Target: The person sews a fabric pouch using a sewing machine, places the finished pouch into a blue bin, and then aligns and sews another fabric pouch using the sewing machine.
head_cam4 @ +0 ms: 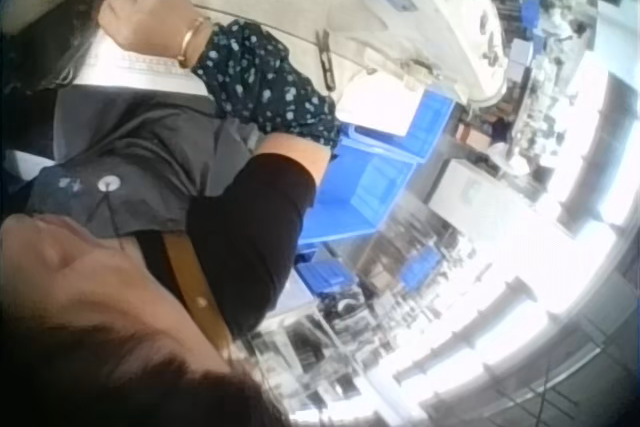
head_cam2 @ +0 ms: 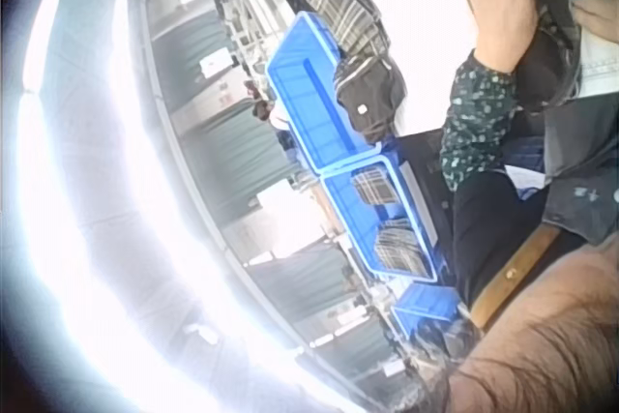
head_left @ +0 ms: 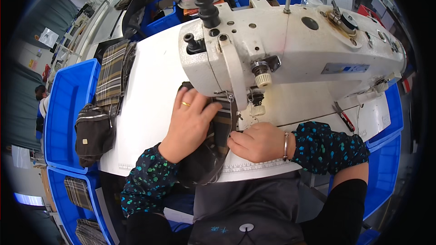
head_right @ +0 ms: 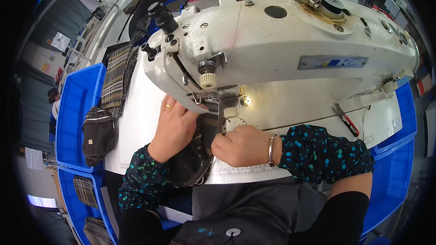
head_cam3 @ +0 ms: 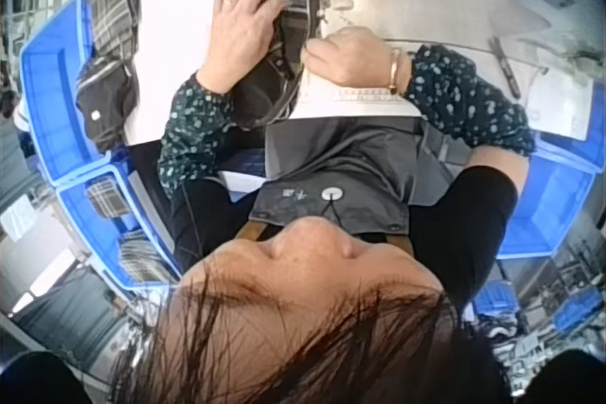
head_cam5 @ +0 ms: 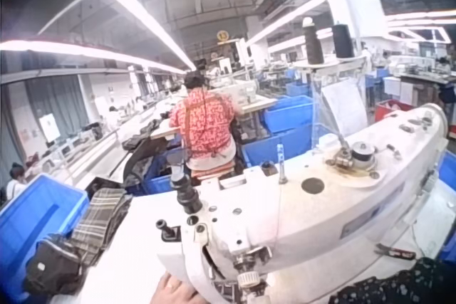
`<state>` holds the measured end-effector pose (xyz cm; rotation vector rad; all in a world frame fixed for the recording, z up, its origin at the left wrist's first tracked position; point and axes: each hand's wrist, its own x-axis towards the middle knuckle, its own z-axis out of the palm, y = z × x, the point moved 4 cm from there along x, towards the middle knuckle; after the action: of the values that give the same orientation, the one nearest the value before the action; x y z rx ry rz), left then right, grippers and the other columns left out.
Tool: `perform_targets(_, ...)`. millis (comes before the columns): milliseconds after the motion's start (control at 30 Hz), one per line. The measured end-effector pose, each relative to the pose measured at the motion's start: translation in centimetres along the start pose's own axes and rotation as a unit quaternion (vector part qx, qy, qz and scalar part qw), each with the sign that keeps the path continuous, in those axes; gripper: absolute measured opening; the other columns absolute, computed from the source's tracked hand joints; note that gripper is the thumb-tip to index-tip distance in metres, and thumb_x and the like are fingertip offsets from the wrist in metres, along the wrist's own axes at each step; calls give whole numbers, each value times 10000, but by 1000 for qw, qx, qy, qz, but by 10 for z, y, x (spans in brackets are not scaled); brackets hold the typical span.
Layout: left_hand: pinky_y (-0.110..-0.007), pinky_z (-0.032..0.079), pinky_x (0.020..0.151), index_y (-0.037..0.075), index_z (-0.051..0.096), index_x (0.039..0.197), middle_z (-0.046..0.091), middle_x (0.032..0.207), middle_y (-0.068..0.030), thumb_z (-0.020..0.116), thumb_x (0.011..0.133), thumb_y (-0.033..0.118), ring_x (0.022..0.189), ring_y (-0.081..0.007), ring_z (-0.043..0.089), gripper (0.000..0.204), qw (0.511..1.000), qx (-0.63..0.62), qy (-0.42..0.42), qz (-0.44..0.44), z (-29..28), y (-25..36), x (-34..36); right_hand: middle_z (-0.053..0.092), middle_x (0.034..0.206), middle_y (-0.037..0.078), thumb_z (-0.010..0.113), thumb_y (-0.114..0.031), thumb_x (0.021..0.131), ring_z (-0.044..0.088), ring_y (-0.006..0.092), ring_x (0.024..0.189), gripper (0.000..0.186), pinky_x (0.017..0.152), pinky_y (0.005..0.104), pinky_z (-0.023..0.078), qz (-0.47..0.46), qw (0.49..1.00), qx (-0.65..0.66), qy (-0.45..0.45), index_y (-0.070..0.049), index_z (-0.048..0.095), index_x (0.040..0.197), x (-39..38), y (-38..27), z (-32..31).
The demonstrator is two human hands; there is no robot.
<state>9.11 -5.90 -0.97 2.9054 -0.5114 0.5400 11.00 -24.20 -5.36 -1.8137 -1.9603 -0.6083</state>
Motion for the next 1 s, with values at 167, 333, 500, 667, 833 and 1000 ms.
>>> perform_targets(167,-461,439,1042,117,713,1158,652,1051,1,740,803,180,940,-193,631,362,986,-66,-81,127,5,19,-6,648,849,21,710,-159,760,610,125,607,216,513,268,475,33,995,0,99,-53,705,947,1,3,-10)
perform_targets(333,-451,449,1008,116,753,1100,658,994,16,757,779,185,884,-175,631,329,986,-55,-63,142,13,15,-14,478,718,8,712,-259,792,575,151,582,180,502,300,481,9,997,77,6,-108,616,779,1,6,-6)
perform_targets(500,-480,441,1018,80,746,1114,630,950,-24,710,793,169,881,-206,624,335,991,-53,-85,88,3,32,-12,456,691,26,687,-278,788,579,158,590,220,477,298,450,-55,993,90,-50,-87,607,712,-1,-13,-7)
perform_targets(667,-448,450,1006,48,727,1142,608,948,-37,693,796,167,896,-222,609,367,991,-18,-94,91,5,45,-24,648,749,141,633,-216,696,575,173,521,194,457,277,443,-24,999,-19,-42,-24,638,721,-1,-29,-7)
perform_targets(833,-422,463,974,45,722,1161,602,948,-36,706,760,132,903,-225,604,410,990,-61,-102,79,11,47,-22,708,855,265,627,-203,712,589,177,485,229,421,279,426,-16,998,-42,-36,13,670,776,-9,-36,1)
perform_targets(1000,-432,475,932,47,727,1161,605,939,-35,717,734,85,885,-235,610,428,991,-76,-80,72,13,42,-17,708,868,284,628,-189,733,608,185,489,247,420,290,449,-9,998,-43,-53,33,685,825,-5,-28,1)
